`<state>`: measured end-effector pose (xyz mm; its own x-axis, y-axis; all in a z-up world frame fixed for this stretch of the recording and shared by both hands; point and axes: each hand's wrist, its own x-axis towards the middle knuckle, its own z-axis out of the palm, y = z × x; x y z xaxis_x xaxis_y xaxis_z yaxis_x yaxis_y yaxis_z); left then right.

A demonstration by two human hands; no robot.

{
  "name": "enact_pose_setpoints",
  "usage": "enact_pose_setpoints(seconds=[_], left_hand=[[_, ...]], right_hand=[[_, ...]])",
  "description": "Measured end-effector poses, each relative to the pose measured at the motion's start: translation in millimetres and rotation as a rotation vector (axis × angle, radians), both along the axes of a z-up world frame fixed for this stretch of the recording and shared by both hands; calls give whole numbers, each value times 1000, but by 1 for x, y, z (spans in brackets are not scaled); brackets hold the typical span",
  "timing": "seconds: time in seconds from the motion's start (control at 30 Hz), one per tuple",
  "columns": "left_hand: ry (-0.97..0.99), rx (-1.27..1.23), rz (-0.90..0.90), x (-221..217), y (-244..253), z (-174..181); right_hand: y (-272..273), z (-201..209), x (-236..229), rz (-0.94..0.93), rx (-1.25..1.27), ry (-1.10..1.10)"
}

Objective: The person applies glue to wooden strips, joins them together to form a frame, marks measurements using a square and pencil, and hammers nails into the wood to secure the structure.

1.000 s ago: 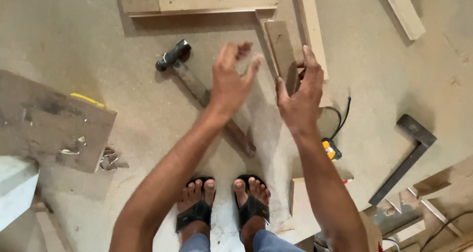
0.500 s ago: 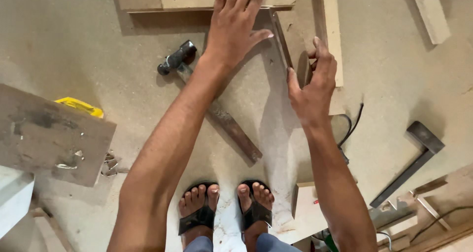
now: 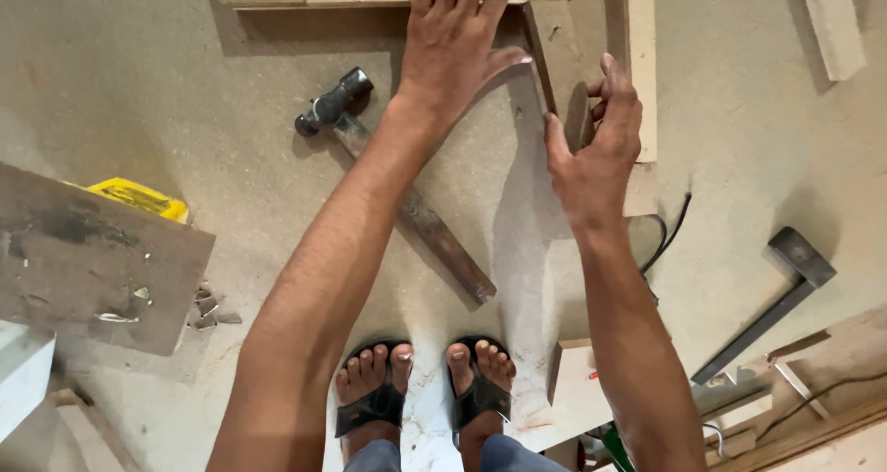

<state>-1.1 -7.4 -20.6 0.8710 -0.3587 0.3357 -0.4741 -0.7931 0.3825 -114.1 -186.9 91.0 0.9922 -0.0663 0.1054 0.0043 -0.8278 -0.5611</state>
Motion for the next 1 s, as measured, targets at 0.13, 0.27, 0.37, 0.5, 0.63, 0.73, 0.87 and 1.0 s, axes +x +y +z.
enact_pose_setpoints(seconds=[0.13,0.27,0.37,0.5,0.63,0.73,0.87,1.0], left_hand=[[-73,0,14,1,-3,-10],[-70,12,23,2,-7,-17],[-96,5,29,2,-7,-20],[-128,13,38,2,-7,-20],[-56,13,36,0,-7,-15],[-143,-42,51,-2,-5,-10],[31,-73,38,-4,-4,-3],[-88,-61,91,-6,-7,5]], right_hand=[[-1,-7,1,-14,23,22],[0,-13,-2,-14,5,-12],[-1,-16,-2,3,-15,-46],[-4,-21,-4,-9,14,-27],[-6,-24,-3,-22,19,-22],[0,-26,-3,-15,2,-58],[2,-23,-2,-58,-30,-59],[1,-23,-6,-57,-81,-69]])
